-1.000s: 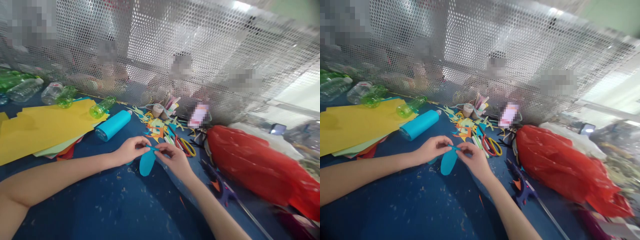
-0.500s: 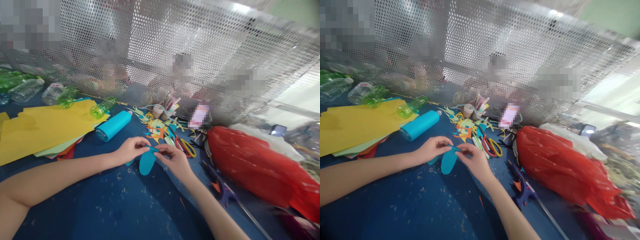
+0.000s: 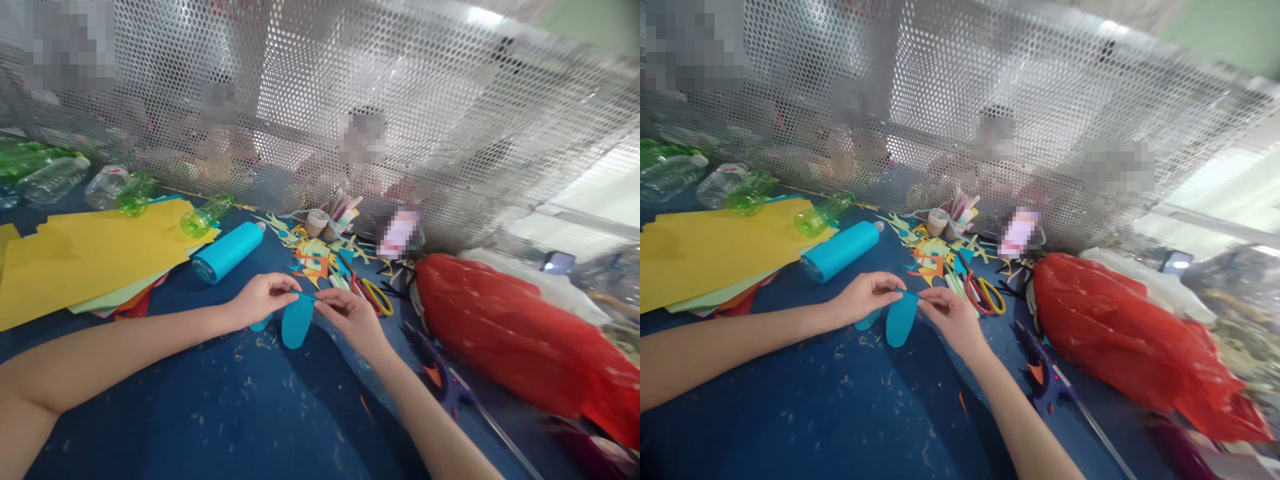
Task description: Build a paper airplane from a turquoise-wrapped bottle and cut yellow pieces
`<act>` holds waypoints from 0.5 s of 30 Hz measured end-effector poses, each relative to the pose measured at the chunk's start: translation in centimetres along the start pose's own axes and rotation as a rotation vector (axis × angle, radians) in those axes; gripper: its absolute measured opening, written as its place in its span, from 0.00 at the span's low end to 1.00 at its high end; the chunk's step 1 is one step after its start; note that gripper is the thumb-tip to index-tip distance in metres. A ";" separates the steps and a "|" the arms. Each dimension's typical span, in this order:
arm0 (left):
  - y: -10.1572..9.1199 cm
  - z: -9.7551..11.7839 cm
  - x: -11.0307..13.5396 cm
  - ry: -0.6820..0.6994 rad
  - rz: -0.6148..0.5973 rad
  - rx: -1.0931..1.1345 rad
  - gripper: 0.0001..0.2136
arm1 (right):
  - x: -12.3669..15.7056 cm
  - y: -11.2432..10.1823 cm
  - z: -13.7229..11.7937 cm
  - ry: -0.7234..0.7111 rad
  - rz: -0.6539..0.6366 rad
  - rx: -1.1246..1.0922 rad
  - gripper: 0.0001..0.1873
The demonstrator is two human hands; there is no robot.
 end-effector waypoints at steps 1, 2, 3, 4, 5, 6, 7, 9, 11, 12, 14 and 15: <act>0.0 0.0 0.0 0.003 0.001 -0.003 0.07 | 0.0 0.0 0.1 0.000 -0.002 -0.001 0.14; 0.0 -0.1 0.0 0.005 0.000 -0.008 0.07 | 0.0 0.0 0.1 -0.001 -0.004 -0.002 0.15; -0.1 -0.1 0.0 0.006 -0.001 -0.015 0.07 | 0.0 0.0 0.2 -0.003 -0.005 -0.004 0.15; -0.1 -0.1 0.1 0.006 -0.003 -0.023 0.08 | -0.1 0.0 0.2 -0.004 -0.006 -0.006 0.15; -0.1 -0.1 0.1 0.007 -0.005 -0.033 0.08 | -0.1 0.1 0.2 -0.006 -0.007 -0.009 0.15; -0.1 0.0 0.1 0.007 -0.006 -0.043 0.08 | -0.1 0.1 0.3 -0.007 -0.009 -0.013 0.14; -0.1 0.0 0.2 0.006 -0.006 -0.052 0.08 | -0.1 0.1 0.3 -0.008 -0.013 -0.014 0.14; -0.1 0.0 0.2 0.006 -0.008 -0.069 0.08 | -0.1 0.2 0.3 -0.011 -0.022 -0.008 0.13; -0.1 -0.1 0.3 0.011 -0.014 -0.080 0.08 | -0.1 0.2 0.4 -0.014 -0.029 -0.004 0.13; -0.1 -0.1 0.3 0.015 -0.017 -0.082 0.08 | -0.1 0.2 0.5 -0.013 -0.031 -0.002 0.13; -0.1 -0.2 0.3 0.024 -0.022 -0.082 0.08 | -0.1 0.3 0.7 -0.010 -0.034 -0.003 0.14; -0.1 -0.2 0.2 0.026 -0.025 -0.081 0.08 | -0.1 0.3 0.8 -0.010 -0.035 -0.005 0.14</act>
Point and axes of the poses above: each hand's wrist, its own x-axis away from the middle knuckle, its own y-axis out of the palm, z = x × y, the point moved 3 cm from there along -x, towards the middle knuckle, and after that the axes turned 9 degrees about z, right-handed, at the moved point
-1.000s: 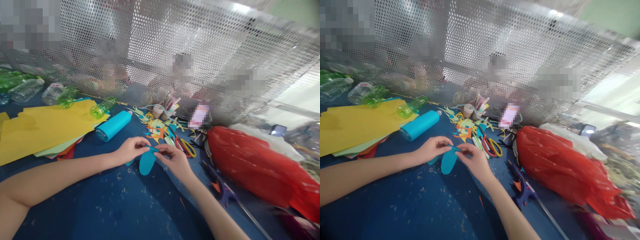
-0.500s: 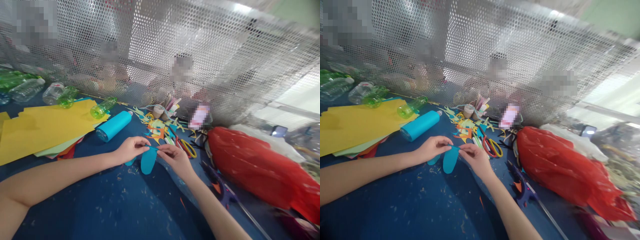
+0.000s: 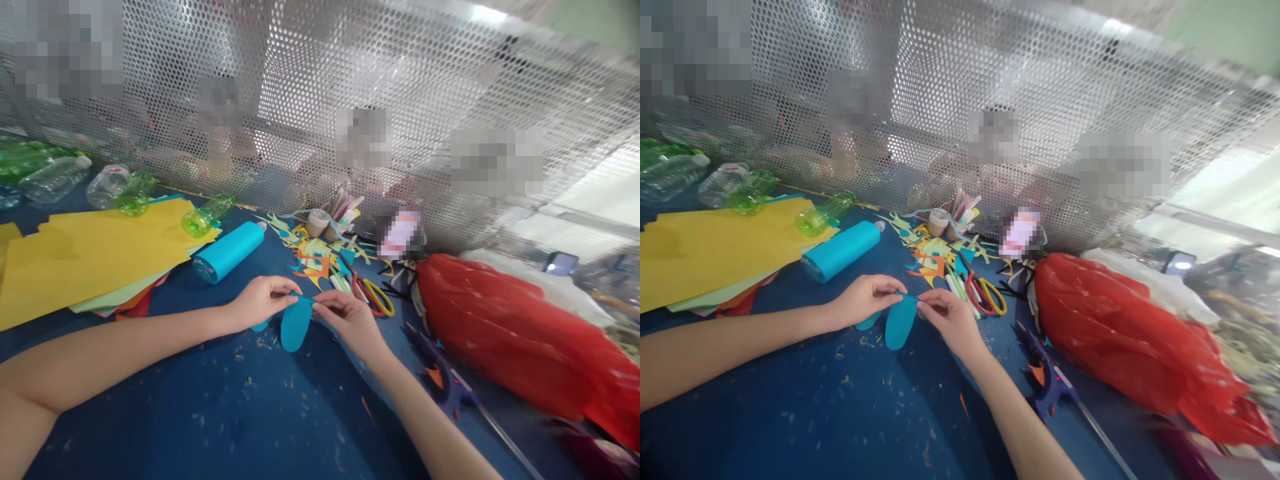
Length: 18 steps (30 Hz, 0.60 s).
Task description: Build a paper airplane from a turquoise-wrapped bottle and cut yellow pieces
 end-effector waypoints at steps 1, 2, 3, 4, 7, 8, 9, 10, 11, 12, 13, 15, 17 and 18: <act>0.0 0.0 0.0 0.001 -0.003 0.000 0.08 | 0.0 0.0 0.1 0.001 0.001 -0.002 0.14; 0.0 0.0 0.0 0.000 -0.005 0.000 0.08 | 0.0 0.0 0.2 0.000 0.004 -0.003 0.14; 0.0 0.0 0.0 -0.002 -0.009 -0.002 0.08 | 0.0 0.1 0.3 -0.002 0.007 -0.004 0.14; 0.0 0.0 0.0 -0.005 -0.013 -0.003 0.08 | 0.0 0.1 0.3 -0.003 0.009 -0.004 0.13; 0.1 0.1 0.0 -0.006 -0.012 -0.001 0.08 | 0.0 0.1 0.2 -0.017 0.011 -0.005 0.13; 0.1 0.2 0.0 -0.003 -0.008 0.002 0.08 | 0.1 0.1 0.0 -0.026 0.012 -0.004 0.13; 0.1 0.2 0.0 0.000 -0.004 0.007 0.07 | 0.1 0.1 -0.1 -0.034 0.011 -0.002 0.13; 0.1 0.3 0.0 0.001 -0.002 0.011 0.07 | 0.1 0.0 -0.3 -0.042 0.008 0.002 0.13; 0.1 0.3 0.0 0.000 -0.002 0.015 0.08 | 0.1 0.0 -0.5 -0.048 0.006 0.006 0.13; 0.2 0.4 0.0 -0.002 -0.004 0.017 0.08 | 0.1 0.0 -0.6 -0.051 0.001 0.009 0.14; 0.2 0.4 0.0 -0.004 -0.007 0.020 0.08 | 0.2 0.1 -0.7 -0.054 -0.002 0.008 0.14; 0.2 0.5 0.1 0.002 -0.009 0.031 0.08 | 0.2 0.1 -0.8 -0.066 -0.002 -0.005 0.15; 0.2 0.6 0.2 0.021 -0.006 0.063 0.08 | 0.3 0.2 -0.9 -0.073 0.001 -0.022 0.14; 0.1 0.7 0.2 0.031 -0.002 0.083 0.08 | 0.3 0.2 -1.0 -0.075 0.004 -0.030 0.14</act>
Point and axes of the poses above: each hand's wrist, its own x-axis away from the middle knuckle, its own y-axis out of the palm, z = x × y, the point moved 3 cm from there along -x, towards the middle knuckle, and after that the axes turned 9 degrees about z, right-handed, at the moved point
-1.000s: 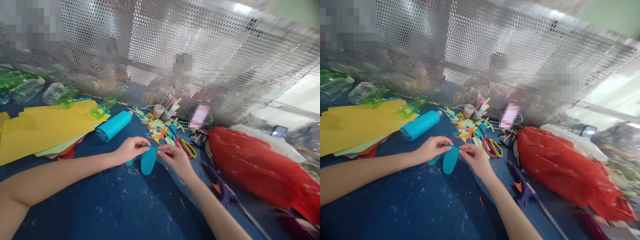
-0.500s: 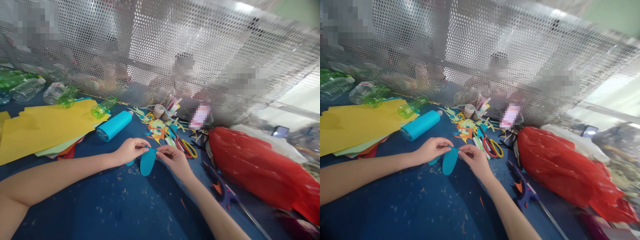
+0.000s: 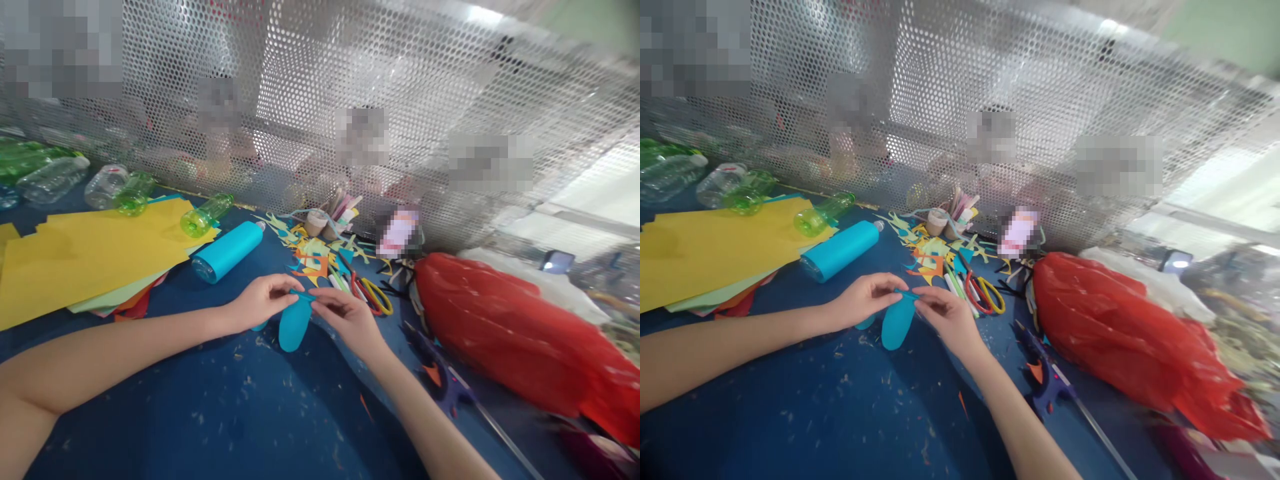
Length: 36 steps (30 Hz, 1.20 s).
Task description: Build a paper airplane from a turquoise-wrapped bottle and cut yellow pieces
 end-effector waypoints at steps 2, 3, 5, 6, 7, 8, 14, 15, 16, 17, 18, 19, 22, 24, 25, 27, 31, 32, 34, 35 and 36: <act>0.0 0.1 0.0 0.012 0.004 0.043 0.07 | 0.1 0.0 -0.2 -0.004 0.010 -0.011 0.11; 0.0 0.2 0.0 0.012 0.008 0.063 0.07 | 0.1 0.0 -0.3 -0.008 0.019 -0.016 0.10; 0.0 0.2 0.0 0.000 0.013 0.100 0.05 | 0.2 -0.1 -0.5 -0.021 0.037 -0.018 0.09; 0.0 0.3 0.0 -0.007 0.014 0.118 0.05 | 0.2 -0.1 -0.6 -0.023 0.042 -0.014 0.09; 0.0 0.3 0.0 -0.013 0.014 0.134 0.04 | 0.2 -0.2 -0.6 -0.024 0.046 -0.007 0.09; 0.0 0.4 0.0 -0.017 0.012 0.149 0.04 | 0.2 -0.2 -0.6 -0.025 0.050 -0.001 0.10; 0.0 0.6 -0.1 -0.001 0.010 0.153 0.03 | 0.2 -0.2 -0.5 -0.009 0.043 -0.059 0.09; 0.0 0.6 -0.1 0.008 0.009 0.139 0.03 | 0.2 -0.2 -0.5 -0.002 0.032 -0.068 0.10; 0.0 0.5 -0.1 0.018 0.007 0.123 0.04 | 0.1 -0.2 -0.5 0.009 0.015 -0.070 0.10; -0.1 0.5 -0.1 0.029 0.006 0.106 0.04 | 0.1 -0.1 -0.5 0.023 -0.003 -0.069 0.11; -0.1 0.4 -0.1 0.040 0.004 0.089 0.04 | 0.1 0.0 -0.5 0.039 -0.020 -0.067 0.12; -0.1 0.4 -0.1 0.053 0.002 0.072 0.04 | 0.1 0.0 -0.5 0.055 -0.029 -0.069 0.13; 0.0 0.5 0.1 0.103 -0.018 0.011 0.05 | 0.0 0.2 -0.3 0.099 -0.010 -0.113 0.14; 0.0 0.7 0.3 0.141 -0.043 -0.030 0.06 | 0.0 0.4 -0.2 0.117 -0.008 -0.127 0.14; 0.1 0.9 0.4 0.157 -0.051 -0.050 0.06 | 0.1 0.5 -0.1 0.117 -0.016 -0.116 0.14; 0.1 1.1 0.5 0.174 -0.056 -0.088 0.06 | 0.1 0.6 -0.1 0.107 -0.041 -0.068 0.13; 0.2 1.0 0.5 0.142 -0.068 -0.101 0.06 | 0.2 0.7 -0.2 0.078 -0.067 0.009 0.12; 0.2 0.9 0.5 0.125 -0.076 -0.093 0.06 | 0.3 0.7 -0.3 0.069 -0.067 0.027 0.11; 0.3 0.7 0.4 0.089 -0.089 -0.075 0.07 | 0.3 0.6 -0.4 0.046 -0.064 0.066 0.11; 0.2 0.7 0.3 0.070 -0.091 -0.069 0.07 | 0.3 0.5 -0.4 0.033 -0.063 0.088 0.11; 0.2 0.6 0.3 0.052 -0.088 -0.067 0.08 | 0.3 0.4 -0.5 0.020 -0.064 0.112 0.11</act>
Point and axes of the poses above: each hand's wrist, its own x-axis away from the middle knuckle, its own y-axis out of the palm, z = x × y, the point moved 3 cm from there along -x, towards the middle knuckle, and after that the axes turned 9 degrees about z, right-handed, at the moved point
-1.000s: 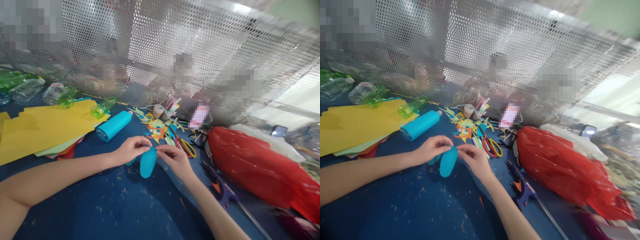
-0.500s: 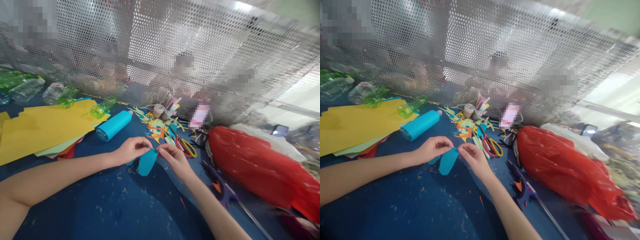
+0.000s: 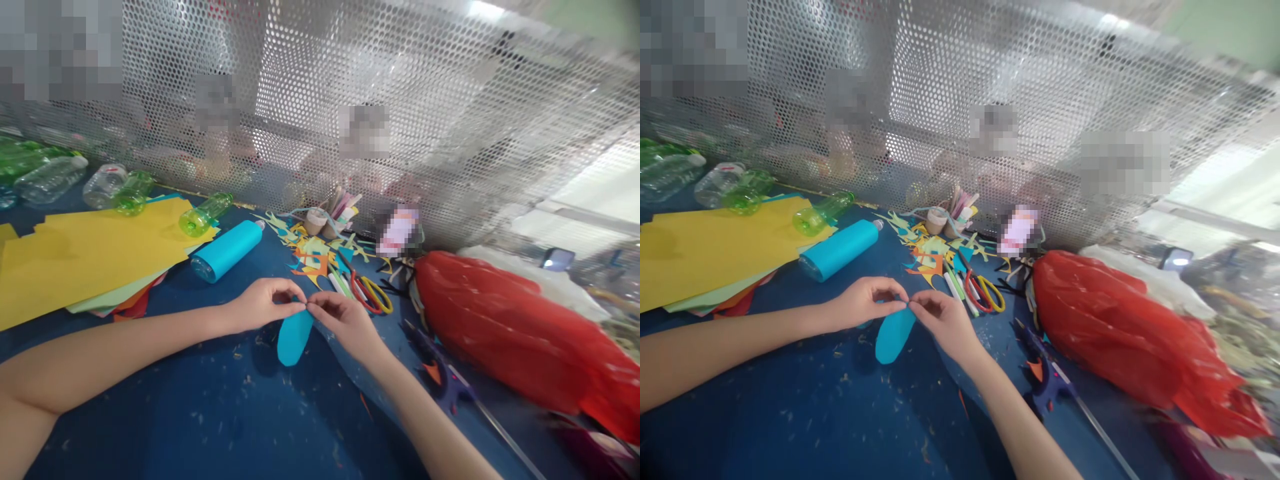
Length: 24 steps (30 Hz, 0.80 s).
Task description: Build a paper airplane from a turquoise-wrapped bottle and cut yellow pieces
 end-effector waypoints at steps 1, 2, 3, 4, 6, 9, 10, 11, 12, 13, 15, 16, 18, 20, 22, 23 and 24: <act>0.0 -0.1 0.0 -0.016 0.008 -0.003 0.08 | 0.0 -0.1 0.0 -0.012 -0.002 0.025 0.11; -0.1 -0.2 -0.1 -0.027 0.020 -0.010 0.08 | 0.0 -0.2 0.0 -0.024 -0.004 0.050 0.11; -0.1 -0.2 -0.1 -0.034 0.032 -0.018 0.08 | -0.1 -0.3 0.1 -0.036 -0.004 0.074 0.11; -0.1 -0.3 -0.2 -0.037 0.042 -0.023 0.08 | -0.1 -0.4 0.1 -0.046 -0.005 0.095 0.11; -0.2 -0.4 -0.2 -0.035 0.050 -0.019 0.08 | -0.2 -0.6 0.3 -0.060 -0.005 0.123 0.11; -0.3 -0.5 -0.4 -0.022 0.054 -0.004 0.08 | -0.3 -0.7 0.5 -0.069 -0.011 0.106 0.12; -0.3 -0.6 -0.4 -0.015 0.057 -0.007 0.08 | -0.4 -0.7 0.5 -0.065 -0.017 0.083 0.12; -0.4 -0.7 -0.5 -0.008 0.062 -0.012 0.07 | -0.4 -0.7 0.5 -0.057 -0.022 0.052 0.12; -0.4 -0.7 -0.5 -0.002 0.067 -0.017 0.07 | -0.4 -0.7 0.5 -0.043 -0.026 0.022 0.13; -0.5 -0.7 -0.5 0.003 0.071 -0.023 0.07 | -0.4 -0.6 0.5 -0.024 -0.026 -0.006 0.13; -0.5 -0.8 -0.5 0.009 0.073 -0.033 0.07 | -0.4 -0.5 0.6 0.021 -0.017 -0.048 0.13; -0.5 -0.8 -0.5 0.012 0.070 -0.036 0.07 | -0.3 -0.3 0.7 0.037 -0.014 -0.056 0.13; -0.4 -0.8 -0.4 0.021 0.060 -0.041 0.07 | -0.2 -0.1 0.9 0.046 -0.009 -0.044 0.12; -0.3 -0.8 -0.3 0.031 0.055 -0.033 0.08 | -0.1 0.1 1.1 0.020 -0.004 -0.016 0.11; -0.2 -0.8 -0.2 0.027 0.055 -0.005 0.12 | -0.1 0.0 1.2 -0.015 0.006 0.005 0.09; -0.2 -0.8 -0.2 0.021 0.059 0.014 0.14 | -0.1 0.0 1.2 -0.030 0.016 0.010 0.09; -0.2 -0.9 -0.2 0.010 0.065 0.031 0.15 | -0.1 -0.1 1.2 -0.043 0.027 0.016 0.09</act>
Point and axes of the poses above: each hand's wrist, its own x-axis away from the middle knuckle, its own y-axis out of the palm, z = x × y, the point moved 3 cm from there along -x, towards the middle knuckle, and after that the axes turned 9 degrees about z, right-handed, at the moved point
